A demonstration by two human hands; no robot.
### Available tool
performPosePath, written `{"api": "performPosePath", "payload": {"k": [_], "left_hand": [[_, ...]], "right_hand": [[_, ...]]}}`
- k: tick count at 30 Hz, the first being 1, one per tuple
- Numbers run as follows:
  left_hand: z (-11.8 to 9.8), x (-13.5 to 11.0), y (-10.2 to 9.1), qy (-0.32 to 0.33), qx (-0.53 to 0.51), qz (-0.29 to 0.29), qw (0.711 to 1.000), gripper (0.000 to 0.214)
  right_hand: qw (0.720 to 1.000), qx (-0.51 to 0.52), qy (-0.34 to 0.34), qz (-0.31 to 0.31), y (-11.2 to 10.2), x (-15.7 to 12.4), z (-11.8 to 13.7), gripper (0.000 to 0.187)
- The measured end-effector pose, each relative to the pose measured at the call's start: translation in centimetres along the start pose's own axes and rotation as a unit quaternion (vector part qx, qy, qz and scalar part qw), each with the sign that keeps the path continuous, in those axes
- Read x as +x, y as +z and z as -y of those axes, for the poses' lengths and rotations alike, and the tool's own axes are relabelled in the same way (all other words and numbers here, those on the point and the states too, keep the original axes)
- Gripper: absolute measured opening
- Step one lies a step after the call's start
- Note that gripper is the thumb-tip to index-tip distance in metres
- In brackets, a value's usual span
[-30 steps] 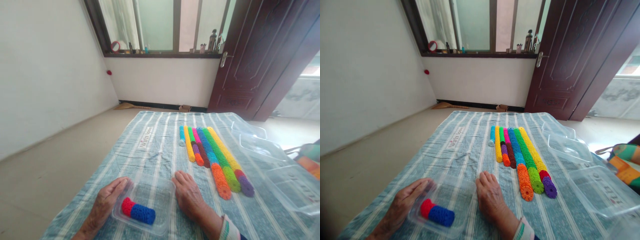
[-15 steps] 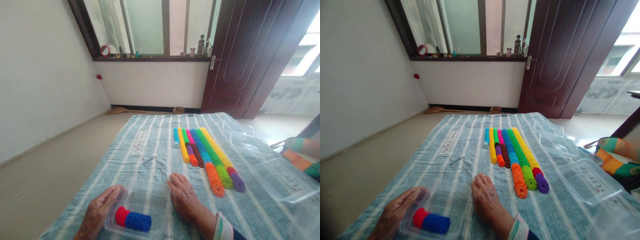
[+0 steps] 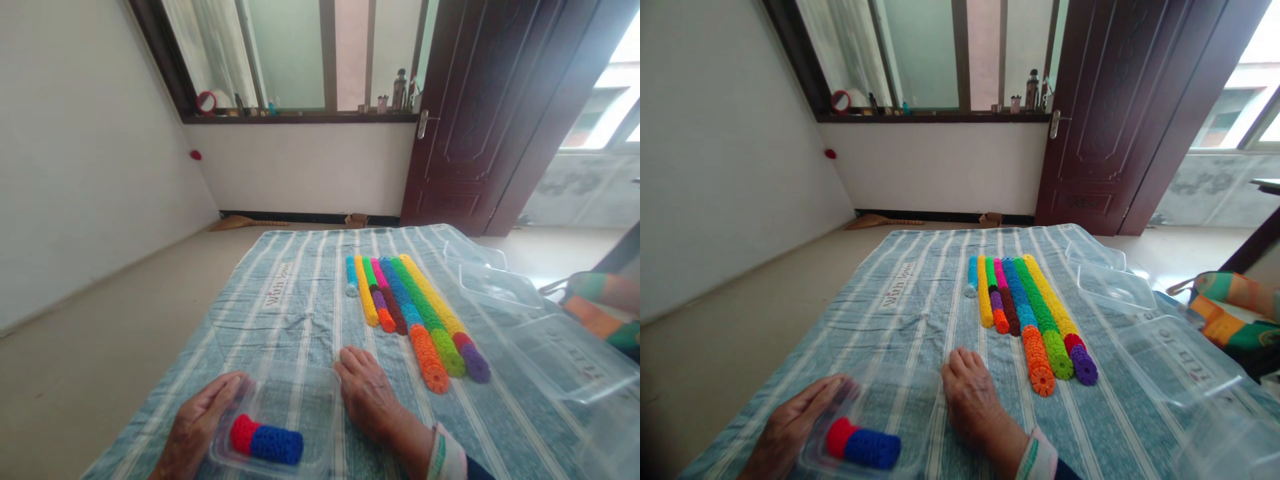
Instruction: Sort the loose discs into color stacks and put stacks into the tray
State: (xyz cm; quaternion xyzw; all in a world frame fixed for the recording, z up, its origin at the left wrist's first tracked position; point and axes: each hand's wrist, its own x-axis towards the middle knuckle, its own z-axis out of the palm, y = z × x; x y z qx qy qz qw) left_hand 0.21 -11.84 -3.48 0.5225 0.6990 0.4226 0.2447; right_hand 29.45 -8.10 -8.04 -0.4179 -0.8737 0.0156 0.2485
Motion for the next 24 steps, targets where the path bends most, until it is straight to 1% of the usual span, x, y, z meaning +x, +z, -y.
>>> {"api": "performPosePath", "payload": {"k": [3,5,7,11,18,24], "left_hand": [[-0.1,-0.2,0.2,-0.049,-0.034,0.013,0.998,0.044],[-0.5,-0.5,0.4,-0.062,-0.042,0.02,0.997,0.045],[-0.9,-0.9,0.6,-0.06,-0.05,0.037,0.996,0.046],[-1.1,-1.4,0.9,-0.053,-0.047,0.04,0.997,0.048],[-0.3,-1.4,0.9,-0.042,-0.055,0.063,0.996,0.046],[-0.1,-1.3,0.7,-0.038,-0.057,0.068,0.995,0.047]], "right_hand": [[1.0,0.005,-0.007,-0.001,-0.1,-0.2,-0.2,0.018],[1.0,0.006,-0.009,0.002,-0.2,-0.4,-0.3,0.019],[1.0,0.008,-0.011,0.005,-0.4,-0.6,-0.4,0.019],[1.0,0.013,-0.015,0.014,-0.5,-1.0,-0.7,0.02],[1.0,0.009,-0.029,-0.001,-0.3,-1.4,-1.0,0.025],[1.0,0.012,-0.029,0.006,-0.4,-1.3,-0.9,0.023]]}}
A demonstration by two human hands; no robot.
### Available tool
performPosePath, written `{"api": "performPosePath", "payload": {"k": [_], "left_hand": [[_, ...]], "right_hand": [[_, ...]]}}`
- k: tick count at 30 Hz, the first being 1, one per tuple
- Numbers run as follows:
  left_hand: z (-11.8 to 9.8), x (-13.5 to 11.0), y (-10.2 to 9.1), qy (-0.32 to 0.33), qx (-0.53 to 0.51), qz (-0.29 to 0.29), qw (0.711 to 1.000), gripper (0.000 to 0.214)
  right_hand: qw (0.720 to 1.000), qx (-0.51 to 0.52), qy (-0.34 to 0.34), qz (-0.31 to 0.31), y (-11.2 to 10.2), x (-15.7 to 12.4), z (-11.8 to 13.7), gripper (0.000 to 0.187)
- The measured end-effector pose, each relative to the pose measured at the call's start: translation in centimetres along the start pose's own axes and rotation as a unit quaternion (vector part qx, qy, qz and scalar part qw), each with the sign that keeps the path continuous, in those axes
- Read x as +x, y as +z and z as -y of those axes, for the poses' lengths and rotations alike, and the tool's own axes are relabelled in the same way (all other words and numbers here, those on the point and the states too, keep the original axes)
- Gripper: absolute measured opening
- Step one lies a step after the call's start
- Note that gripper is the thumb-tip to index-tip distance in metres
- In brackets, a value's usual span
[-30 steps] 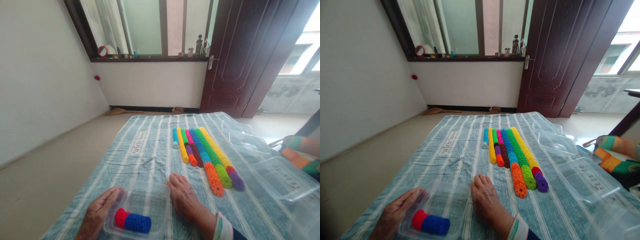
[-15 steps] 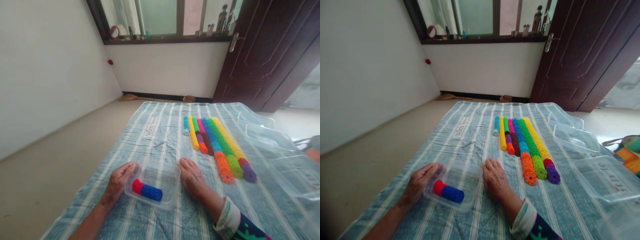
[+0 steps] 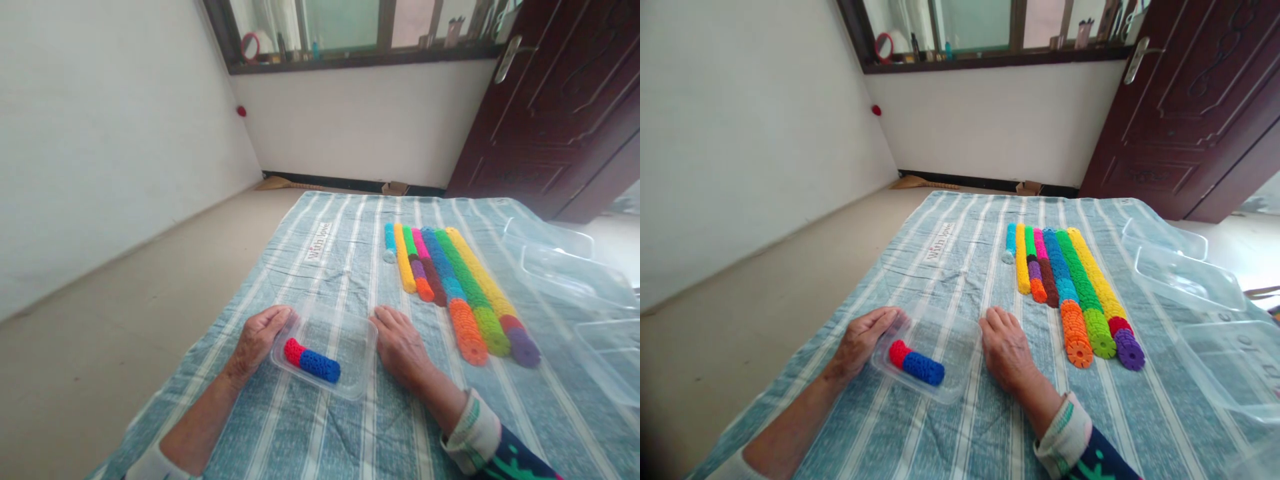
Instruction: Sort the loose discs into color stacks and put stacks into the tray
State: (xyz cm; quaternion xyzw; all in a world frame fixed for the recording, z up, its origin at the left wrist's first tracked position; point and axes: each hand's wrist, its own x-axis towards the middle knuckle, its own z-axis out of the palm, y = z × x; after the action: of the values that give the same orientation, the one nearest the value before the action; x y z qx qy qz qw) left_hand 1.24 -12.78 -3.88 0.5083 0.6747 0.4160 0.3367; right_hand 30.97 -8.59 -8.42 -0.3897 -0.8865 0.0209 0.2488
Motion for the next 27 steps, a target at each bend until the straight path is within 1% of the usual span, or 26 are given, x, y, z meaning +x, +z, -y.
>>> {"api": "performPosePath", "payload": {"k": [4,7,12,17,22,25,27], "left_hand": [[0.2,0.2,-0.3,-0.015,0.0,-0.004,1.0,0.051],[0.4,0.6,-0.6,-0.028,-0.02,-0.011,0.999,0.05],[0.2,1.1,-1.0,-0.045,-0.03,0.002,0.999,0.052],[-0.1,1.5,-0.7,-0.061,-0.041,0.02,0.997,0.057],[0.3,2.0,-0.3,-0.064,-0.062,0.021,0.996,0.057],[0.2,2.0,-0.2,-0.075,-0.075,0.013,0.994,0.054],[-0.3,1.8,0.0,-0.09,-0.085,0.0,0.992,0.049]], "right_hand": [[1.0,0.003,0.013,0.004,-0.1,0.3,0.2,0.02],[1.0,0.001,0.017,0.002,0.0,0.6,0.4,0.02],[1.0,0.001,0.023,0.003,0.1,1.1,0.6,0.017],[1.0,-0.004,0.029,-0.001,0.2,1.3,0.7,0.015],[1.0,0.004,0.025,-0.006,0.3,1.4,0.7,0.012],[1.0,0.005,0.028,-0.011,0.5,1.5,0.7,0.01],[1.0,0.004,0.028,-0.012,0.6,1.6,0.7,0.008]]}}
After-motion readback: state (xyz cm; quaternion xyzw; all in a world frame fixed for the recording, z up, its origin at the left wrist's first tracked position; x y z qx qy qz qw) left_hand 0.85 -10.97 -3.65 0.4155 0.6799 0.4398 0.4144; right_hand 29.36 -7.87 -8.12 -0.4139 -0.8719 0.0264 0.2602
